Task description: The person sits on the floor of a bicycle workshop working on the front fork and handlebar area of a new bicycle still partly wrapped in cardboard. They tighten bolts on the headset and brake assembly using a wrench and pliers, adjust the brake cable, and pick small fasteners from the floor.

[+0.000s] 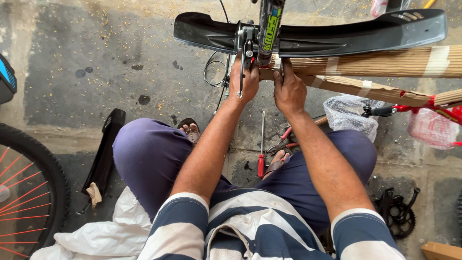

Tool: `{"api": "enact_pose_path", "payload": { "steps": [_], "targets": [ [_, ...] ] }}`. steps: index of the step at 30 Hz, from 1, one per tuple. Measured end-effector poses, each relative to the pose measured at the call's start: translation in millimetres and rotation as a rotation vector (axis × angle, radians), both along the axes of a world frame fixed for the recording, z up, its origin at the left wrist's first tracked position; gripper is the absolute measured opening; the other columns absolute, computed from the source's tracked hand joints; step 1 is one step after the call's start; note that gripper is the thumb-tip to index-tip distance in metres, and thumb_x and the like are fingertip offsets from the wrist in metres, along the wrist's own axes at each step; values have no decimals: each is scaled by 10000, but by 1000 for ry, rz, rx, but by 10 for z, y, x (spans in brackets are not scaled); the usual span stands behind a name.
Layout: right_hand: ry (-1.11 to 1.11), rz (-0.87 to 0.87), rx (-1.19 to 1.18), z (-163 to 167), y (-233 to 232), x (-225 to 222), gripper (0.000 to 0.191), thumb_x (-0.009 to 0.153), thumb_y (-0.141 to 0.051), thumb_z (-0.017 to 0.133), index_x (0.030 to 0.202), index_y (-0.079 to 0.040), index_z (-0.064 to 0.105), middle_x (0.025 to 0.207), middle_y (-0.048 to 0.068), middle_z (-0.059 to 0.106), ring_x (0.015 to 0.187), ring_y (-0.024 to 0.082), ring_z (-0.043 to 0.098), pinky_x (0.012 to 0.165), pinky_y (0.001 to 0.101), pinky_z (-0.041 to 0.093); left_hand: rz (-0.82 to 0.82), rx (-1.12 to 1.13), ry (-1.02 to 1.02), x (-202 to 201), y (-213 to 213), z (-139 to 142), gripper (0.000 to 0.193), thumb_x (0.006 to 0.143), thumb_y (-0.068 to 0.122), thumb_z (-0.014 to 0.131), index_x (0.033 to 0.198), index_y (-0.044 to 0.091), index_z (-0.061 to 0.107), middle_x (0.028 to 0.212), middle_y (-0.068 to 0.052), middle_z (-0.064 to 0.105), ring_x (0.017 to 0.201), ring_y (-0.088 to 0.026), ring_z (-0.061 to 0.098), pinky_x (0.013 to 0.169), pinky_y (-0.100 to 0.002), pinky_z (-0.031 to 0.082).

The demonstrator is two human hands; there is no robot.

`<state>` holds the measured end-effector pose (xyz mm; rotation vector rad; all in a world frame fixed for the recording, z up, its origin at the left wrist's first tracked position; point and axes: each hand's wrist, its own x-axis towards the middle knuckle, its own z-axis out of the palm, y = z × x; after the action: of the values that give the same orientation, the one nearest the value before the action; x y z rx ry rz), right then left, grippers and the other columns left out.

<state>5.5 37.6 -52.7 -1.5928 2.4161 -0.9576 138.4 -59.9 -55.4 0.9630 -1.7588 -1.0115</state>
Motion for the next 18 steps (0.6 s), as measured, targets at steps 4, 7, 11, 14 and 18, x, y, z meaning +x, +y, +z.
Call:
{"api": "enact_pose_path", "payload": {
  "steps": [4, 7, 11, 14, 18],
  "targets": [
    [38, -30, 86, 71, -43, -65, 248, 1097, -276, 606, 1246, -79, 621, 830, 165, 745, 744, 352, 723, 648, 473, 540, -8, -94, 17, 16, 18, 63, 118, 942, 36, 566, 999, 16, 667, 1038, -231, 652, 948, -435, 638, 844, -493, 522],
    [-448, 86, 39, 206, -65, -198, 206, 1092, -228, 647, 1122, -26, 674, 839, 108, 714, 695, 225, 672, 603, 381, 535, 14, -19, 42, 22, 33, 110, 155, 939, 52, 566, 1053, -14, 646, 1052, -243, 634, 973, -447, 621, 851, -495, 507],
    [-1392, 181, 47, 356, -33, -331, 161, 1137, -175, 622, 1104, -25, 576, 725, 0, 575, 537, 92, 487, 446, 259, 359, 0, -28, -22, 19, 32, 146, 138, 942, 48, 570, 1018, 4, 676, 1070, -242, 645, 1018, -452, 616, 907, -507, 499],
    [-871, 14, 60, 283, 2, -260, 329, 1056, -172, 580, 1372, -80, 595, 764, 45, 603, 607, 138, 521, 508, 336, 412, 13, -45, 9, 18, 21, 160, 156, 899, 39, 577, 1021, -4, 666, 1100, -250, 645, 1038, -454, 617, 917, -502, 501],
    [-192, 24, 72, 28, -21, -52, 312, 1092, -228, 583, 1335, -32, 573, 810, 92, 732, 684, 228, 706, 634, 395, 541, -16, -29, 51, 31, 30, 169, 166, 921, 28, 568, 1058, -13, 652, 1108, -254, 642, 1054, -456, 614, 936, -498, 497]
  ]
}}
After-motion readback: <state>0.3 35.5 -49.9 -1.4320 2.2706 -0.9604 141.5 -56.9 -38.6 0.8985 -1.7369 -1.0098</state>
